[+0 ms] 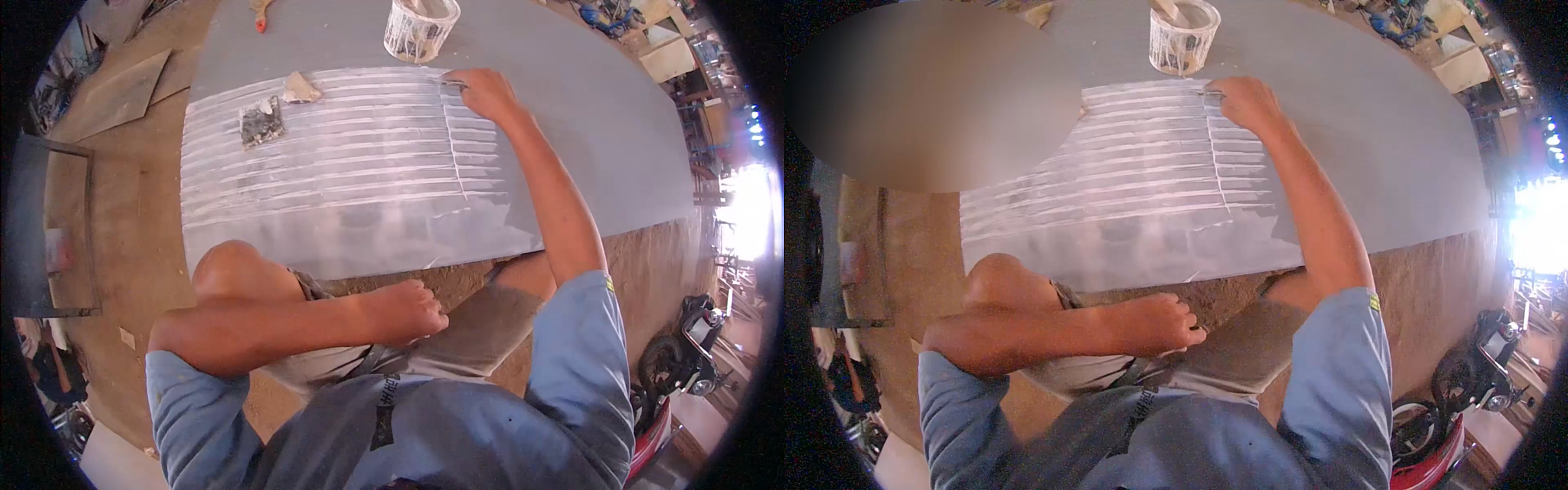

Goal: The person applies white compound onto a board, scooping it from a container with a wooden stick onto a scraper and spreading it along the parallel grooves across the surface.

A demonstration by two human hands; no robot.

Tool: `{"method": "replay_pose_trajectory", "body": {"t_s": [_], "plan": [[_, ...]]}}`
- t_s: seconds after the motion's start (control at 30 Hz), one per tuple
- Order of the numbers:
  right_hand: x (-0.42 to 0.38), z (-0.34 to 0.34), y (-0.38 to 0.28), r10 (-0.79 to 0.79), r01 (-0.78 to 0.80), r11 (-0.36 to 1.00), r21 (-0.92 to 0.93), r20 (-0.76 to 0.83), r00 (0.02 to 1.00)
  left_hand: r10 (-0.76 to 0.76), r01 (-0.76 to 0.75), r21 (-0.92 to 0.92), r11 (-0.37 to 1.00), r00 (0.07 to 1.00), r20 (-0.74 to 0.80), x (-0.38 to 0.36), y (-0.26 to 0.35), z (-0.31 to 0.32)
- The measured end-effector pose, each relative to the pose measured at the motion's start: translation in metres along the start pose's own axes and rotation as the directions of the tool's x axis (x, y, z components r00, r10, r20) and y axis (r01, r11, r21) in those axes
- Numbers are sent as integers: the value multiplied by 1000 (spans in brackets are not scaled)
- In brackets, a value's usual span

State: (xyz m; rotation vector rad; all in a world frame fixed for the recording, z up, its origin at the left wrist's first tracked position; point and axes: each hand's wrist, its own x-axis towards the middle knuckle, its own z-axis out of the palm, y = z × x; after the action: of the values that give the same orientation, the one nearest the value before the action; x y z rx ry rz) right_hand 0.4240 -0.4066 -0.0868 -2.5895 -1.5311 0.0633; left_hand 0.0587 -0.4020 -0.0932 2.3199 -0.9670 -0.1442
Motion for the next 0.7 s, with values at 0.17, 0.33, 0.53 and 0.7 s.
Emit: {"method": "replay_pose_trajectory", "body": {"t_s": [0.17, 0.33, 0.53, 0.7], "plan": [[-4, 4, -5, 62, -62, 998, -17, 21, 998, -60, 49, 85, 995, 989, 132, 3, -6, -5], [-17, -2, -12, 81, -81, 997, 2, 60, 995, -85, 72, 78, 994, 981, 177, 7, -10, -8], [-54, 0, -15, 76, -77, 997, 30, 39, 996, -63, 58, 47, 997, 990, 124, 8, -7, -9], [-76, -18, -34, 146, -151, 988, 22, 150, 978, -102, 103, 10, 995, 961, 259, 9, -8, -8]]}}
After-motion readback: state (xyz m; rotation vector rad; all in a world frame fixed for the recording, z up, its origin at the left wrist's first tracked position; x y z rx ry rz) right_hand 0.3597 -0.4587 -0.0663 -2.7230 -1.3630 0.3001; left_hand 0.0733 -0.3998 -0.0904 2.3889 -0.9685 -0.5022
